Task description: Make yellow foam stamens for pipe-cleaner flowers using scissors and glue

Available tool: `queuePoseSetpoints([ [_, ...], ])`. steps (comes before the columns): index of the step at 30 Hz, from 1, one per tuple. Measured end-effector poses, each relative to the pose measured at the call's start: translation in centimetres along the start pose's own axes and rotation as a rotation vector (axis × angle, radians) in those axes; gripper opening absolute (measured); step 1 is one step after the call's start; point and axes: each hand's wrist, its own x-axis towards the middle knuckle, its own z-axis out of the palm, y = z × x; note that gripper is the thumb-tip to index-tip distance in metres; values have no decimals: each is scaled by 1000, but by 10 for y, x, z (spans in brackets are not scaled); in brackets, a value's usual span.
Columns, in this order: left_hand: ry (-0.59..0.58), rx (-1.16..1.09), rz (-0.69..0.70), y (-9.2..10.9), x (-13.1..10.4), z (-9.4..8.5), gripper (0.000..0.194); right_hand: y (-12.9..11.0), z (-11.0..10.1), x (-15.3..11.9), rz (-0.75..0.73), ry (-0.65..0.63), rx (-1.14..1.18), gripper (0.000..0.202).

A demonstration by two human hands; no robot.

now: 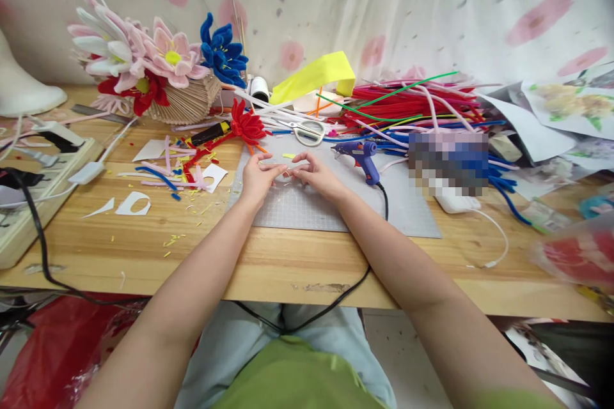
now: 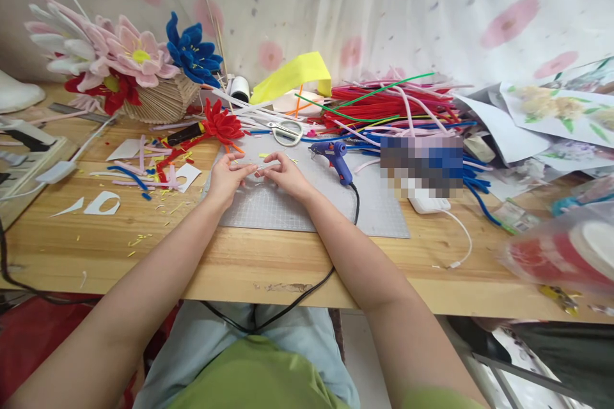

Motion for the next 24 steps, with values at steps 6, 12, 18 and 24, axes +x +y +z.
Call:
queuePoseSetpoints([
  [6,31,12,0,1,1,0,65,4,5,4,-43,18,21,41],
  [12,-25,17,-7,1,1,1,62,10,7,7,-47,88,26,38],
  [18,-109,-18,-15,4,-1,0,63,12,3,8,-34,117,68,39],
  [24,40,-73,23,4,4,-3,58,14,6,8,-96,43,-134,32],
])
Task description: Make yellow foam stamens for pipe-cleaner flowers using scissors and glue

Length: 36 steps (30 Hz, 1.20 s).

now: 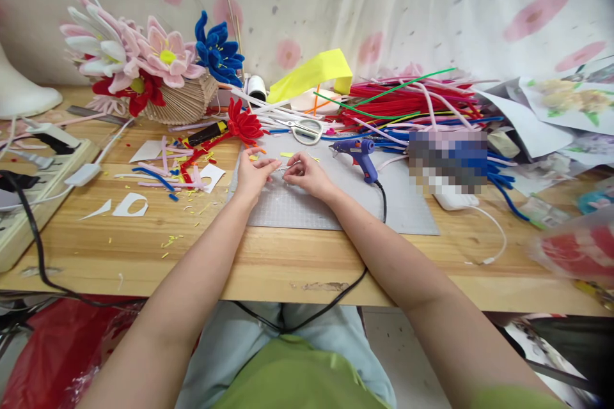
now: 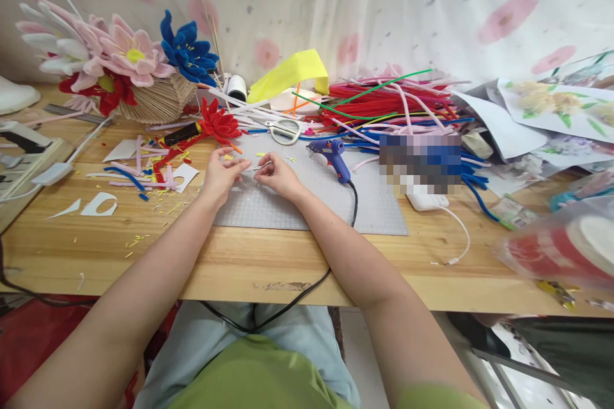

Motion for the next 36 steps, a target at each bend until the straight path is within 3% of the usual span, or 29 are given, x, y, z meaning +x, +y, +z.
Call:
queuePoseSetpoints([
  [5,147,-65,46,9,16,-14,50,5,0,1,-34,-27,-95,29],
  [9,56,-44,57,14,24,-25,55,7,-7,4,-6,-14,43,25],
  [12,-24,83,65,12,21,-25,65,5,-13,5,-50,87,83,22],
  [15,-132,284,148,6,12,-19,81,1,-14,4,-145,152,65,25],
  [18,-220,461,271,0,2,-12,83,-2,-10,3,-198,129,63,32],
  [22,-211,654,384,1,-7,-8,81,-1,-1,1,-163,102,14,32],
  [29,-194,892,392,11,-14,-3,81,-3,0,-2,-166,86,-167,22],
  [32,-206,928,435,10,-13,-4,83,-5,-8,1,-144,191,-237,17],
  [36,-133,969,486,5,-7,-10,66,3,-25,9,-125,532,-183,18],
])
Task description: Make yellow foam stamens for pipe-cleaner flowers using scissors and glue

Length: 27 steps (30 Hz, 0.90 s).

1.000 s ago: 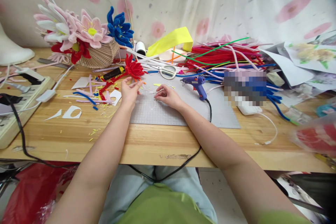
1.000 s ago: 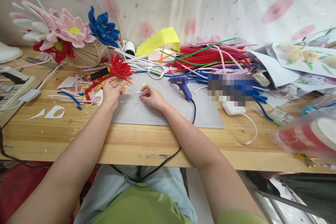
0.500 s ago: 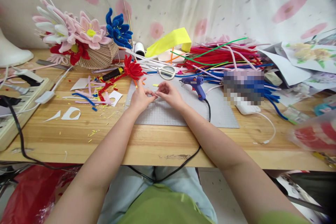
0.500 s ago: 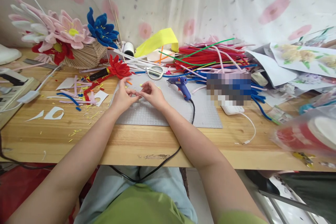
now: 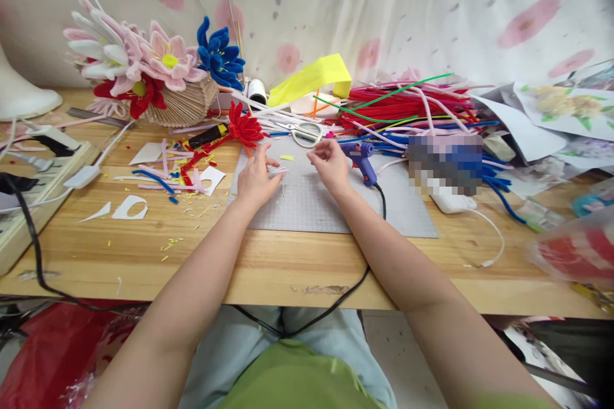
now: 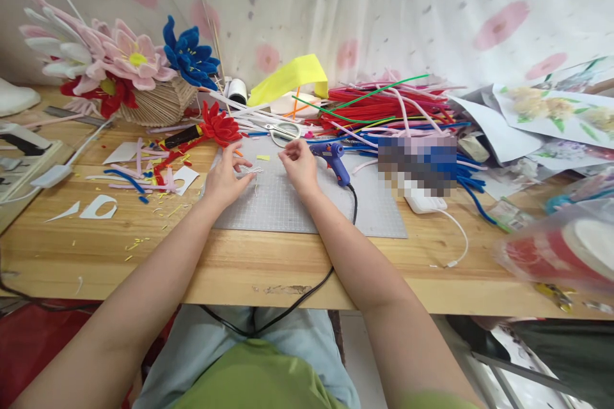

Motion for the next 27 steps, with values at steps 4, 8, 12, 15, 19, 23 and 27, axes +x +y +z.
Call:
queuePoseSetpoints([
  [4,45,32,-113,-6,1,0,48,13,-3,7,85,121,-54,18],
  [8,-26,47,-94,1,-4,0,54,16,-3,6,96,161,-174,15],
  [12,-137,80,-67,10,-11,3,58,13,-5,3,95,155,-299,13],
  [15,-162,81,-75,10,-13,6,52,12,-6,1,77,114,-356,14],
  [19,-158,15,-117,5,-11,9,49,11,-9,-1,58,71,-365,17],
  [23,-96,-63,-108,1,-7,8,48,11,-11,-2,53,47,-354,23],
  [27,103,-122,-109,-9,1,0,45,12,-11,-4,25,27,-352,27],
])
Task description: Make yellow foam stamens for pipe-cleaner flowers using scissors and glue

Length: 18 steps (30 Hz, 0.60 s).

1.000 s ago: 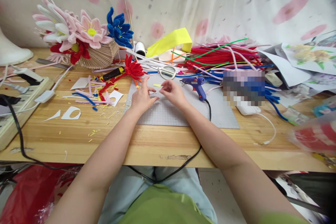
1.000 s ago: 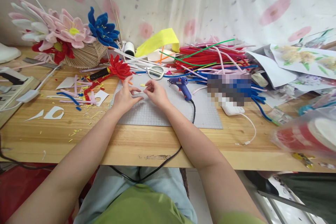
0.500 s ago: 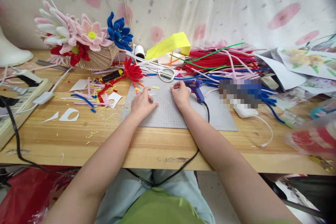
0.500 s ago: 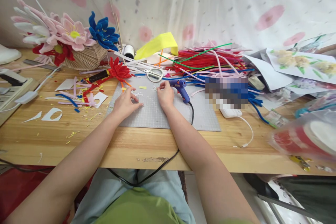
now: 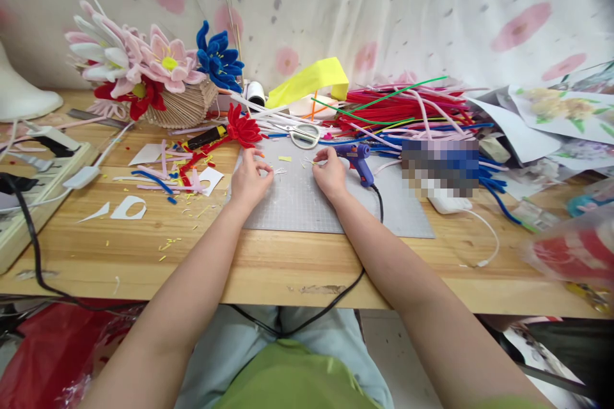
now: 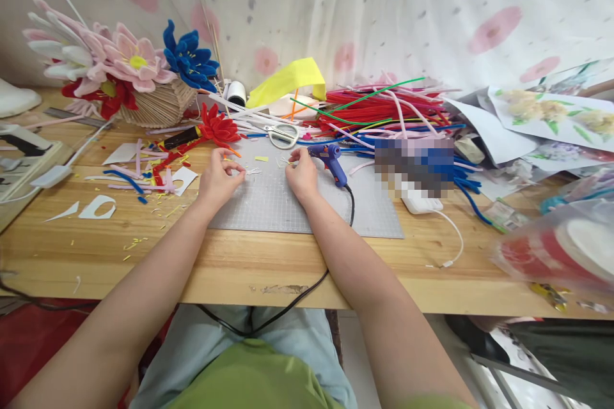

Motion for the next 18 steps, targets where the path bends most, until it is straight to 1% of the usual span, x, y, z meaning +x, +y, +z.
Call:
queuePoseSetpoints([
  [2,82,-24,-14,-6,7,-2,44,-1,1,-1,-22,-13,-7,29],
  [3,102,-32,-24,-9,10,-3,43,-2,1,-2,-36,-21,-12,30],
  [7,66,-25,-54,-18,18,2,42,-7,3,-7,-126,-91,-27,37],
  [10,52,15,-59,-21,21,6,41,-12,6,-10,-198,-202,-63,42],
  [12,45,26,-52,-22,22,8,39,-14,7,-11,-217,-265,-100,41],
  [13,40,26,-45,-23,22,8,37,-15,7,-11,-208,-275,-117,39],
  [15,34,23,-27,-25,22,8,37,-15,5,-10,-156,-244,-149,35],
  [18,38,-2,-10,-27,23,8,38,-13,2,-7,-87,-148,-171,32],
])
